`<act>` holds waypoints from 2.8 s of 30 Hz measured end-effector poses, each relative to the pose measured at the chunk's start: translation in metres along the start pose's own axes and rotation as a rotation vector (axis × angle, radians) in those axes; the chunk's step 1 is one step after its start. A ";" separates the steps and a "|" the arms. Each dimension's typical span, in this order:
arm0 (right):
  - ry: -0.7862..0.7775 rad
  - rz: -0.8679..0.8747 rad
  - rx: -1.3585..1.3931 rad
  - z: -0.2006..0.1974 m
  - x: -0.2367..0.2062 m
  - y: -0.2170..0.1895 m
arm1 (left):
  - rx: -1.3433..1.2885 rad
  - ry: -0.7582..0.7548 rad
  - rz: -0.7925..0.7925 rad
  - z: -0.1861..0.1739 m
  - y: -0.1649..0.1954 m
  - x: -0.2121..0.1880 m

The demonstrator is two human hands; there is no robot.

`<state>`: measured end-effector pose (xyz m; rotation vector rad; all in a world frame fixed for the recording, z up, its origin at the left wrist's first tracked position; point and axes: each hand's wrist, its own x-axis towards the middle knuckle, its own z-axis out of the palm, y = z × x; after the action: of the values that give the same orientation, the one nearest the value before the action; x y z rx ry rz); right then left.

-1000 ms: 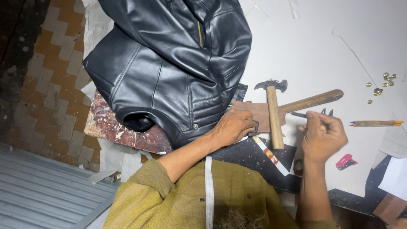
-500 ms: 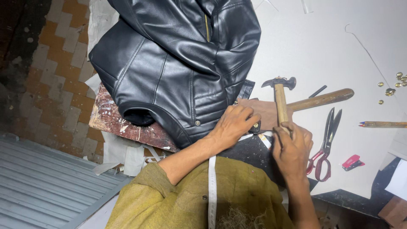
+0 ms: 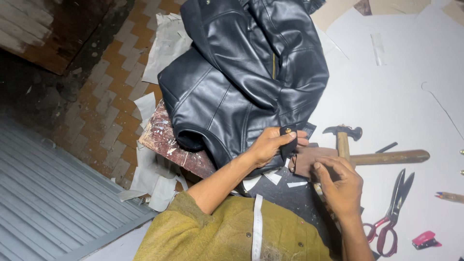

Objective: The person cuts a piece of white cardboard with scissors, then uses a hammer and metal studs to attach fasteners to a black leather jacket.

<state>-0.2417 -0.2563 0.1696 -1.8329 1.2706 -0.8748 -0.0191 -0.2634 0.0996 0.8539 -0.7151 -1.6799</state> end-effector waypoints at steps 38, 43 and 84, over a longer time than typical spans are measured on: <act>-0.722 -0.220 0.327 0.056 0.057 -0.018 | 0.298 0.913 0.532 -0.067 0.015 -0.173; -0.764 -0.240 -0.310 0.073 0.064 -0.058 | 0.034 0.457 0.062 -0.070 -0.014 -0.161; -0.361 0.037 0.352 0.081 0.030 -0.019 | 0.744 0.430 0.460 -0.029 -0.028 -0.090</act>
<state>-0.1566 -0.2655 0.1491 -1.5907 0.8610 -0.6595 0.0049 -0.1700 0.0774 1.3822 -1.1451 -0.7615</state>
